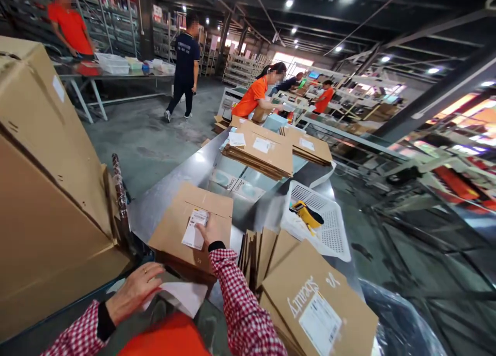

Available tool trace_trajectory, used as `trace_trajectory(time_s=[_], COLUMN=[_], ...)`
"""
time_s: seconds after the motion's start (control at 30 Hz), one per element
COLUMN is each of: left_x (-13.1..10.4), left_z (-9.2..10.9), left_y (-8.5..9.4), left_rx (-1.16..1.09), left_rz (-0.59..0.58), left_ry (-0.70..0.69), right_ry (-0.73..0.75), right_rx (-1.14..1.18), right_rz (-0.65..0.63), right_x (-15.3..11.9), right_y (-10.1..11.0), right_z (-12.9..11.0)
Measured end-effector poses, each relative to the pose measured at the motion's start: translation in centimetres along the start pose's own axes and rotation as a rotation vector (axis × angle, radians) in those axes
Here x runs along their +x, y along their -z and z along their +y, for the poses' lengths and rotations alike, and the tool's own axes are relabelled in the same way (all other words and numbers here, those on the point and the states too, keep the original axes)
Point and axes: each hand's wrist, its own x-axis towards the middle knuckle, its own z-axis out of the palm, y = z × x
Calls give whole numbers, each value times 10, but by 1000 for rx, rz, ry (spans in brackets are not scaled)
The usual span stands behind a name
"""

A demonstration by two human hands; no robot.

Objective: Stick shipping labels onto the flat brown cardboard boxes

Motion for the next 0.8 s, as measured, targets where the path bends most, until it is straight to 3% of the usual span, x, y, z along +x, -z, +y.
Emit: trace_trajectory(time_s=[0.17, 0.3, 0.43, 0.5, 0.6, 0.67, 0.8], left_x=[29, 30, 26, 26, 24, 19, 5], left_z=[-8, -12, -15, -22, -37, -46, -50], left_y=[-9, -17, -19, -16, -11, -13, -28], left_rx=[37, 36, 69, 102, 153, 153, 61], left_rz=[-78, -110, -101, -90, -37, 31, 125], left_ry=[83, 99, 94, 102, 145, 163, 168], right_ry=[11, -6, 203, 39, -283, -331, -353], right_rx=[-153, -471, -633, -631, -575, -524, -408], right_rz=[-17, 72, -125, -84, 80, 124, 192], right_x=[-10, -25, -31, -29, -36, -50, -70], right_y=[-3, -12, -21, -7, 23, 31, 28], right_z=[-10, -13, -8, 0, 13, 16, 16])
